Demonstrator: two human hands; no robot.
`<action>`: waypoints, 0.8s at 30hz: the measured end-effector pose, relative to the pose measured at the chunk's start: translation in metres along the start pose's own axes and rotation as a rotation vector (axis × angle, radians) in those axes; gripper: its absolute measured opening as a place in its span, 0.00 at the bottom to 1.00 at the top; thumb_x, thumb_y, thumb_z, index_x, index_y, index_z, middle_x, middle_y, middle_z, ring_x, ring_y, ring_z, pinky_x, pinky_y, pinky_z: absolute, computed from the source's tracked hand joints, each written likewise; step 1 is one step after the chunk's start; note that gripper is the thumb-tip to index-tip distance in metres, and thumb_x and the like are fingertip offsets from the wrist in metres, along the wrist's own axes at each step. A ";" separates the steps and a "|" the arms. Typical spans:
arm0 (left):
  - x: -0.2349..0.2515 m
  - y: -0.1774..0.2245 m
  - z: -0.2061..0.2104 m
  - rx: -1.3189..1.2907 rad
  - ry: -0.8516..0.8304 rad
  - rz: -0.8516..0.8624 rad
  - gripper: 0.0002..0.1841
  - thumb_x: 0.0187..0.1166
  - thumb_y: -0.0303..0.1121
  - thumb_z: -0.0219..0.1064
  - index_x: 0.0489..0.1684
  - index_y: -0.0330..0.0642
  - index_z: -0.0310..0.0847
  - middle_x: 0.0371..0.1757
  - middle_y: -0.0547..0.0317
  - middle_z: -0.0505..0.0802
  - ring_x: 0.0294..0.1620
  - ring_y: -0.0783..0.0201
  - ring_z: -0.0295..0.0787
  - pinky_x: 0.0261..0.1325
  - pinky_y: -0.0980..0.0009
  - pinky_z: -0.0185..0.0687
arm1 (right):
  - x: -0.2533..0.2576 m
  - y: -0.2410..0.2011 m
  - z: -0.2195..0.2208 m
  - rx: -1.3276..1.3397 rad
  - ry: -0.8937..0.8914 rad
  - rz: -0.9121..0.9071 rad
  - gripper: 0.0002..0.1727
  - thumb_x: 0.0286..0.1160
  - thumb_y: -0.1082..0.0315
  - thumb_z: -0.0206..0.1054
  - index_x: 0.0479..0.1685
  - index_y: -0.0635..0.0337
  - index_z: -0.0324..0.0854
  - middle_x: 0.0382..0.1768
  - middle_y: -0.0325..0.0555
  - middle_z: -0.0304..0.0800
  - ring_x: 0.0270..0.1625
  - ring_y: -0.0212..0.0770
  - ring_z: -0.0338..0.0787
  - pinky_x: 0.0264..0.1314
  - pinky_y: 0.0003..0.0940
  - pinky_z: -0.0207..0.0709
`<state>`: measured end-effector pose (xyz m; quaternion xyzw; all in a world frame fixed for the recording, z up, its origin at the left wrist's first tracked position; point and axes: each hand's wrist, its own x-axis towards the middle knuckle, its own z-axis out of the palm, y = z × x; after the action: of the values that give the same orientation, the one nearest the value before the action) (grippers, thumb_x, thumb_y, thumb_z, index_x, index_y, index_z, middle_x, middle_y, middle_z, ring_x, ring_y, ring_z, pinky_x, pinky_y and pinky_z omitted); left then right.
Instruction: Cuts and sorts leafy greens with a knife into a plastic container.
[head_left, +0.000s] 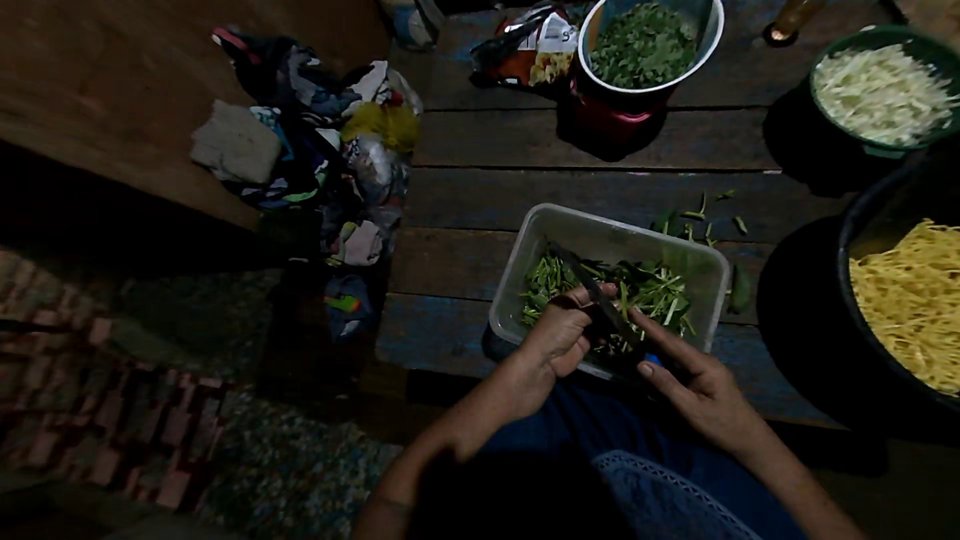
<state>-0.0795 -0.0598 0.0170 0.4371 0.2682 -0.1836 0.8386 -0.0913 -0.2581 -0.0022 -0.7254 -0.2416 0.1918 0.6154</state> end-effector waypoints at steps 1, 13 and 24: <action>0.000 0.000 0.000 -0.012 0.002 -0.006 0.12 0.85 0.20 0.59 0.61 0.37 0.80 0.36 0.60 0.90 0.30 0.72 0.85 0.34 0.78 0.82 | 0.000 0.000 0.000 -0.005 0.004 -0.003 0.31 0.86 0.63 0.59 0.85 0.67 0.65 0.73 0.46 0.83 0.63 0.24 0.86 0.66 0.20 0.80; -0.003 0.000 0.000 0.039 0.016 -0.003 0.15 0.80 0.13 0.58 0.59 0.34 0.83 0.38 0.56 0.91 0.29 0.70 0.86 0.32 0.77 0.84 | 0.001 0.000 0.000 -0.052 0.035 0.013 0.28 0.85 0.61 0.61 0.82 0.63 0.70 0.60 0.41 0.89 0.52 0.23 0.88 0.54 0.18 0.83; 0.000 0.000 -0.005 0.125 -0.062 -0.041 0.18 0.77 0.10 0.59 0.64 0.29 0.78 0.42 0.53 0.89 0.29 0.71 0.85 0.34 0.79 0.84 | 0.001 0.003 0.002 -0.103 0.059 0.047 0.32 0.84 0.61 0.61 0.87 0.63 0.63 0.61 0.44 0.89 0.53 0.23 0.88 0.57 0.19 0.82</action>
<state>-0.0808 -0.0560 0.0148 0.4770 0.2388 -0.2305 0.8138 -0.0915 -0.2562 -0.0059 -0.7668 -0.2159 0.1722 0.5795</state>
